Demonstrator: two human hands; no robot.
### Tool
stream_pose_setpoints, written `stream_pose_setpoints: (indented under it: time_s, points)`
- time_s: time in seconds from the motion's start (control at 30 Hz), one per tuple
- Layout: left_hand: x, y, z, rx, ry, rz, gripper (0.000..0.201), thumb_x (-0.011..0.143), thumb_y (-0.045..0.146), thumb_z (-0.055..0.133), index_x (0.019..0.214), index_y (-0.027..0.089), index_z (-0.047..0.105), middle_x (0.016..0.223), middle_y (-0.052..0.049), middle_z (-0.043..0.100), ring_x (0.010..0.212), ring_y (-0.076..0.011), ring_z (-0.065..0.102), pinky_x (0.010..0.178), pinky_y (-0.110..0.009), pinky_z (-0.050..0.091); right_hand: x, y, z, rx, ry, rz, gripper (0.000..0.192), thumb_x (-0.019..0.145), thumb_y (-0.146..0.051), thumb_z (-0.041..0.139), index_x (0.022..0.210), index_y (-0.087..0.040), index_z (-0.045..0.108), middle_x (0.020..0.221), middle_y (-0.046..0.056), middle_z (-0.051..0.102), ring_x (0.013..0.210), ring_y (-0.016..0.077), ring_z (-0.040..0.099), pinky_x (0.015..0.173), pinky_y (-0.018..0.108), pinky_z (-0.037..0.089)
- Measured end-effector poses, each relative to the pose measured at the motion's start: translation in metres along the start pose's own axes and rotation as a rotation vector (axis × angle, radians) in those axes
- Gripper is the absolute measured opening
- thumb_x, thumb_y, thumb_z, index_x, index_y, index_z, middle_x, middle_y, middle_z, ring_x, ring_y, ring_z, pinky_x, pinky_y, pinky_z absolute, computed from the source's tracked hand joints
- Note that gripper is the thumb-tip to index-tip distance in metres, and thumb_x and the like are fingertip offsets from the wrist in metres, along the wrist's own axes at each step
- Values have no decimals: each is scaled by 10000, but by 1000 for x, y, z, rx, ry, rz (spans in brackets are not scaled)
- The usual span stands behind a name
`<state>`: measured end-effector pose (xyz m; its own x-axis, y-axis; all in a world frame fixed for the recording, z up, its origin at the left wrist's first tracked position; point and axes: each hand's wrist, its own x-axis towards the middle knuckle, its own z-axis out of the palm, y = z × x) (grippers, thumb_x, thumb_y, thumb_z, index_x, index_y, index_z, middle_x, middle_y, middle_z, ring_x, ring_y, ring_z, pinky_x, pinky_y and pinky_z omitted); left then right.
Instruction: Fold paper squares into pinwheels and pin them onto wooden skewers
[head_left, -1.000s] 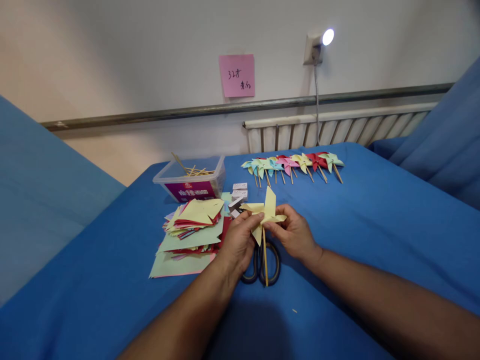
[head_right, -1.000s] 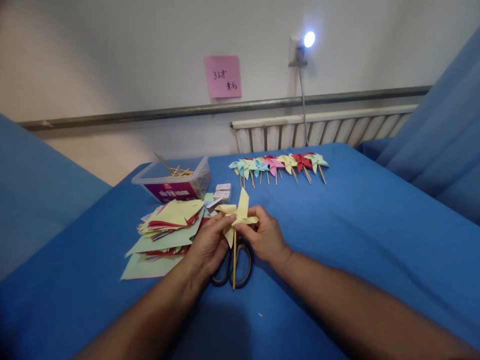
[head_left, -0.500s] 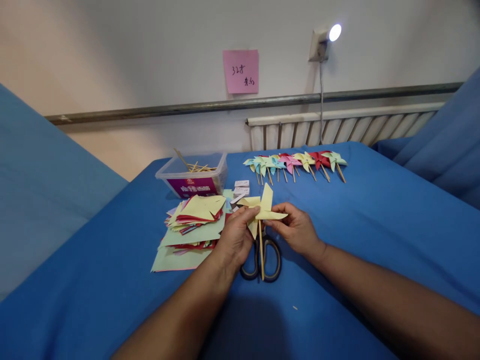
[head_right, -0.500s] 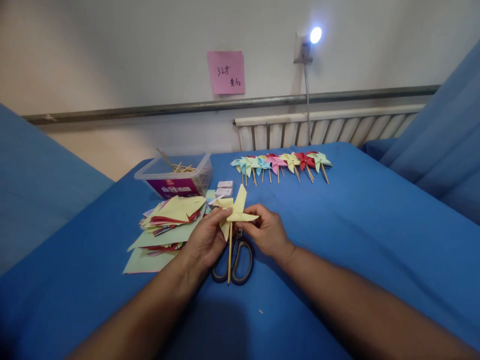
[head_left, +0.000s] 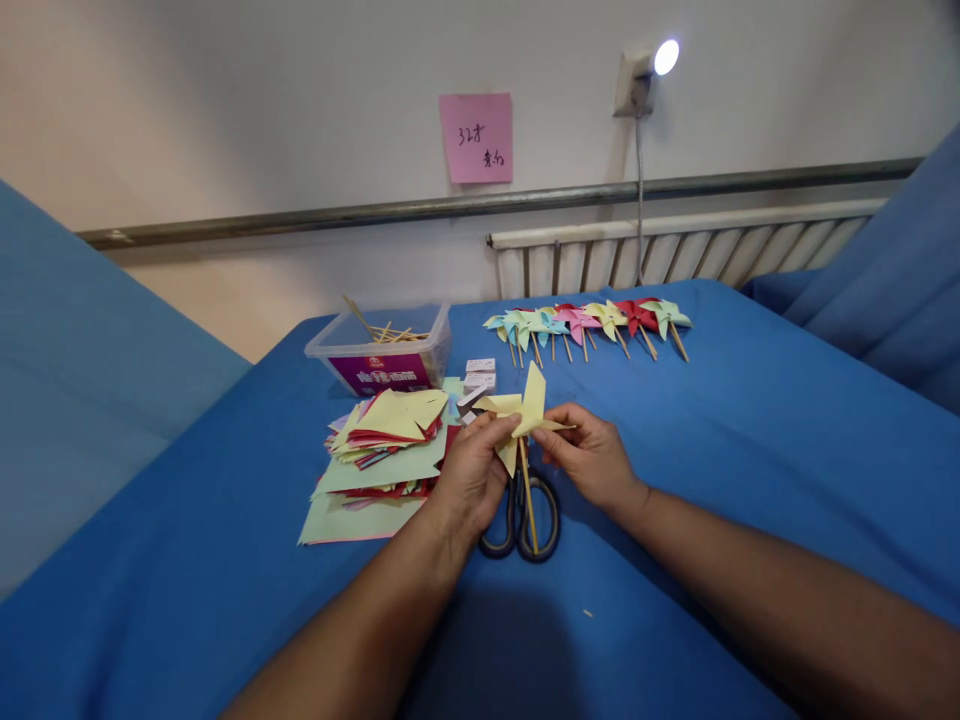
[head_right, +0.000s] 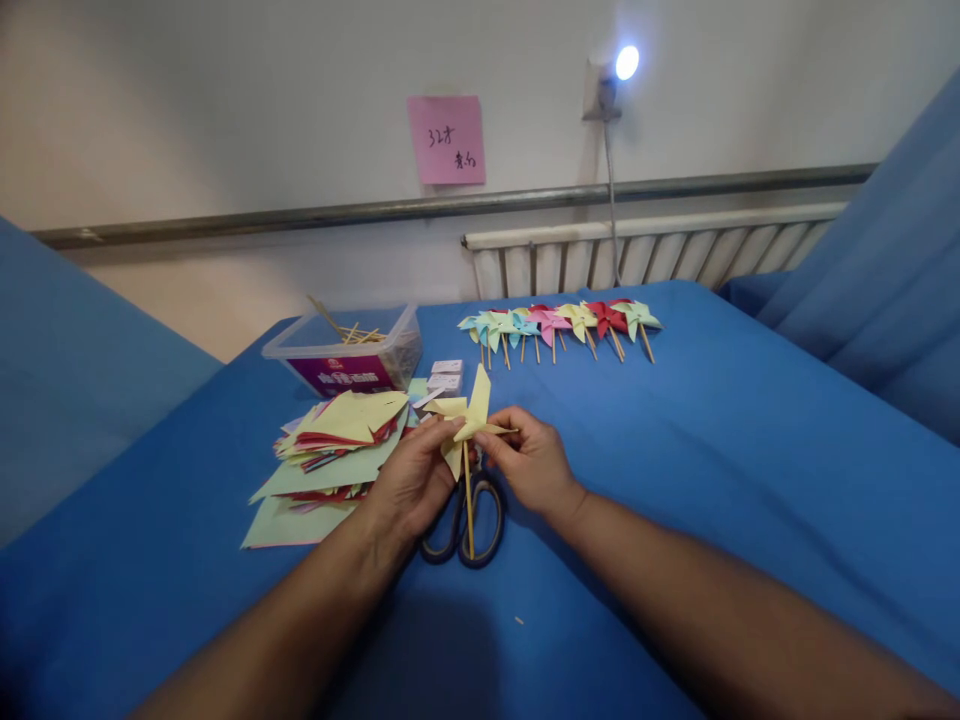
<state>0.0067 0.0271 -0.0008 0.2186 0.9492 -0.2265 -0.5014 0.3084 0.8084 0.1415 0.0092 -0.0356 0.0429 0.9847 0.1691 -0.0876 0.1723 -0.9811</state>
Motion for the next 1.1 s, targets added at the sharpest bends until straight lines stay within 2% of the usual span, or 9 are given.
stream_pose_setpoints:
  time_s: [0.2, 0.4, 0.57, 0.7, 0.87, 1.1]
  points:
    - [-1, 2, -1, -24, -3, -61, 175, 642, 182, 747, 738, 127, 611, 670, -13, 632, 590, -136, 589, 616, -276, 466, 2, -3, 0, 113, -5, 71, 308, 686, -437, 747, 770, -186, 589, 540, -42, 593, 472, 99, 533, 466, 221, 433]
    - [0, 2, -1, -37, -12, -112, 164, 638, 172, 750, 720, 123, 617, 702, -29, 645, 607, -139, 595, 635, -286, 465, 5, -3, -2, 190, -24, 102, 323, 673, -434, 760, 779, -183, 586, 522, -51, 582, 457, 86, 517, 453, 209, 427]
    - [-1, 0, -1, -48, 22, -66, 178, 625, 149, 766, 701, 143, 605, 718, -28, 659, 661, -146, 613, 668, -276, 472, 1, -4, 3, 199, -46, 97, 406, 607, -408, 810, 839, -207, 544, 684, -24, 664, 571, 128, 607, 550, 267, 510]
    - [-1, -4, 0, -56, 10, -55, 186, 642, 137, 756, 792, 134, 646, 768, -49, 685, 732, -166, 642, 719, -278, 489, -2, -2, 6, 202, -49, 73, 409, 626, -364, 810, 880, -218, 525, 767, -12, 677, 667, 158, 649, 634, 303, 536]
    - [-2, -6, 0, -64, 31, -96, 209, 643, 131, 754, 821, 114, 645, 796, -53, 678, 706, -151, 631, 705, -276, 492, 0, 3, 5, 193, -27, 66, 337, 687, -360, 771, 859, -208, 524, 715, -28, 648, 612, 138, 627, 600, 281, 518]
    - [0, -4, -2, -88, 27, -152, 182, 645, 126, 733, 787, 132, 620, 743, -39, 656, 626, -133, 603, 633, -268, 491, 1, -1, 6, 231, -33, 117, 361, 646, -437, 778, 768, -211, 525, 654, -39, 631, 572, 134, 606, 559, 277, 516]
